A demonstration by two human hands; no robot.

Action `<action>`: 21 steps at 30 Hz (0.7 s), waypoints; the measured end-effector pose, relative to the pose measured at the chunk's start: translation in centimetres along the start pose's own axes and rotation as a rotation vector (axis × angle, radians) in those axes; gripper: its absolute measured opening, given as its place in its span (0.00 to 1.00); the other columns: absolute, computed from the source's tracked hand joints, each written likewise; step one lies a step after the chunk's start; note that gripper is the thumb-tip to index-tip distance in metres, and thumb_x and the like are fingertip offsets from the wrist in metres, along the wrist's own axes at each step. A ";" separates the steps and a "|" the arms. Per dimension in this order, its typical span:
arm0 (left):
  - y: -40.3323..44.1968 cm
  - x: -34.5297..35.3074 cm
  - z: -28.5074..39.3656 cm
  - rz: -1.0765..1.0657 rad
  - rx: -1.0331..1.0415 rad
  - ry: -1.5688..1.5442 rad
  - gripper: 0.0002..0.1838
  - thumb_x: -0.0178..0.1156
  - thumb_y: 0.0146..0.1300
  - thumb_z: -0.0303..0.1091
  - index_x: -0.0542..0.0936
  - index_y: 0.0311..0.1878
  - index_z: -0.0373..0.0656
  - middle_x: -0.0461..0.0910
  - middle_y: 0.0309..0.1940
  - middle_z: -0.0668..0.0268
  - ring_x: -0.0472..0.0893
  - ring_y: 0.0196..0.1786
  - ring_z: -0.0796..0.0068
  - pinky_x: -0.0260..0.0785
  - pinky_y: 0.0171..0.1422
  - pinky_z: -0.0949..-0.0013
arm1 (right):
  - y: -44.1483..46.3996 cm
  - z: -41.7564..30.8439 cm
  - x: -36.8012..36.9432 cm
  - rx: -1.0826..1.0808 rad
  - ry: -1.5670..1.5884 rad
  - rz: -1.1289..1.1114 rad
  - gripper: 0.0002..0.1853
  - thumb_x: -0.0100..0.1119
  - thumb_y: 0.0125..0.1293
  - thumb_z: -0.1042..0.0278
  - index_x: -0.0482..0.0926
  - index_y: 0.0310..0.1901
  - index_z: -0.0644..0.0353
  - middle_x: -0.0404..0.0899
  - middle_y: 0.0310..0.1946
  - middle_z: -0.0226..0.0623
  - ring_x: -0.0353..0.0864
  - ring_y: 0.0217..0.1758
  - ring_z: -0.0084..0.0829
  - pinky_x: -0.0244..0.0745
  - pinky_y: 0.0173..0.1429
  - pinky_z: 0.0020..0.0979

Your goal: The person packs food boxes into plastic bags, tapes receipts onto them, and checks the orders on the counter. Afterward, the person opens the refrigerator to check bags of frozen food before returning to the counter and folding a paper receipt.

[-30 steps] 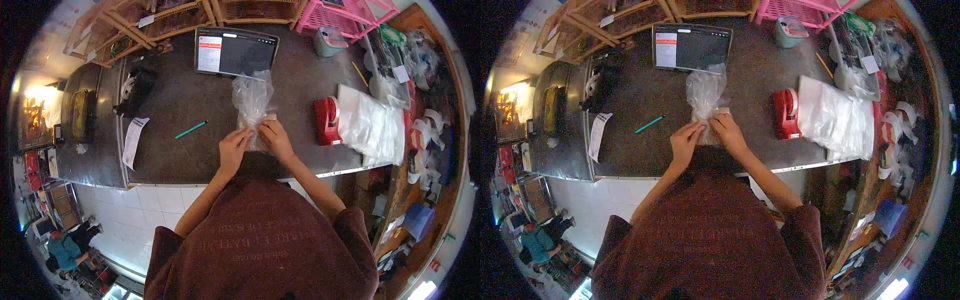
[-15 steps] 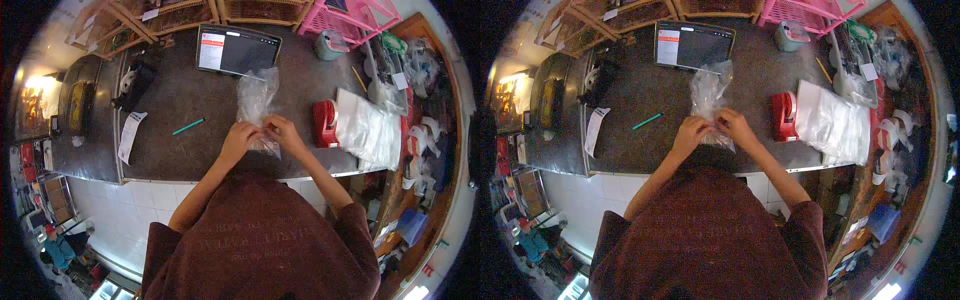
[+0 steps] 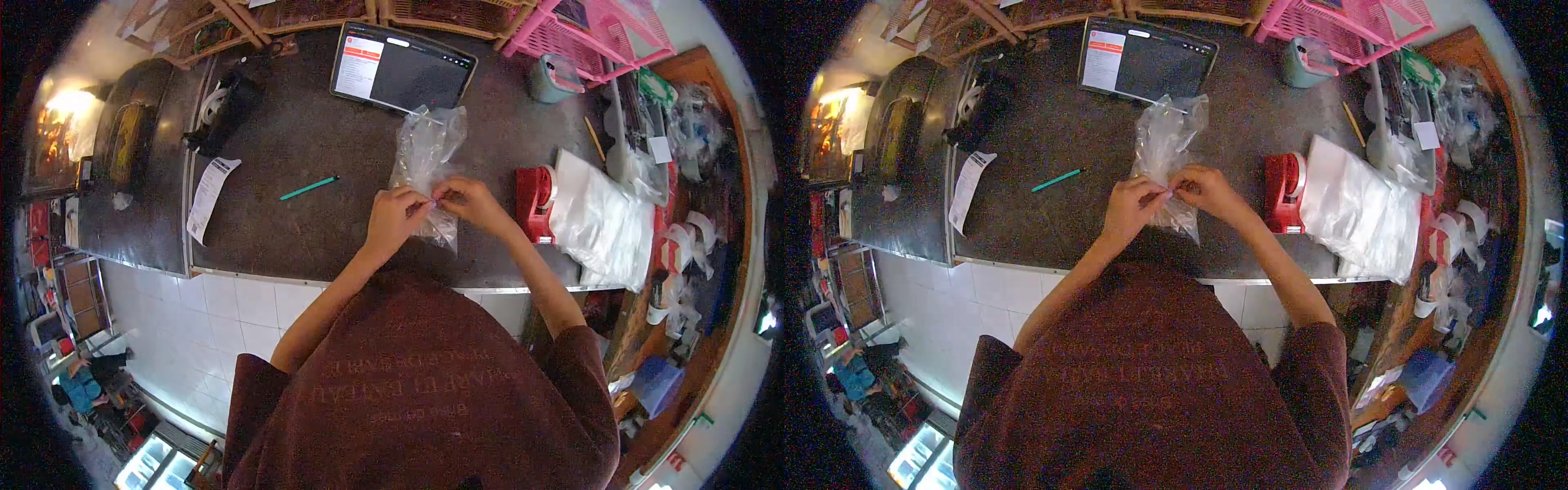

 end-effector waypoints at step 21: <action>-0.6 0.5 0.9 0.166 0.041 0.068 0.08 0.60 0.48 0.34 0.79 0.33 0.46 0.74 0.29 0.66 0.73 0.36 0.65 0.59 0.42 0.64 | -0.9 1.4 0.8 0.068 0.128 0.042 0.05 0.54 0.50 0.79 0.69 0.28 0.61 0.68 0.25 0.29 0.68 0.32 0.23 0.66 0.39 0.24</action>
Point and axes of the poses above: each hand's wrist, its own y-axis towards the middle knuckle, its own x-axis out of the palm, z = x × y, the point moved 5 cm from there along y, towards the middle knuckle
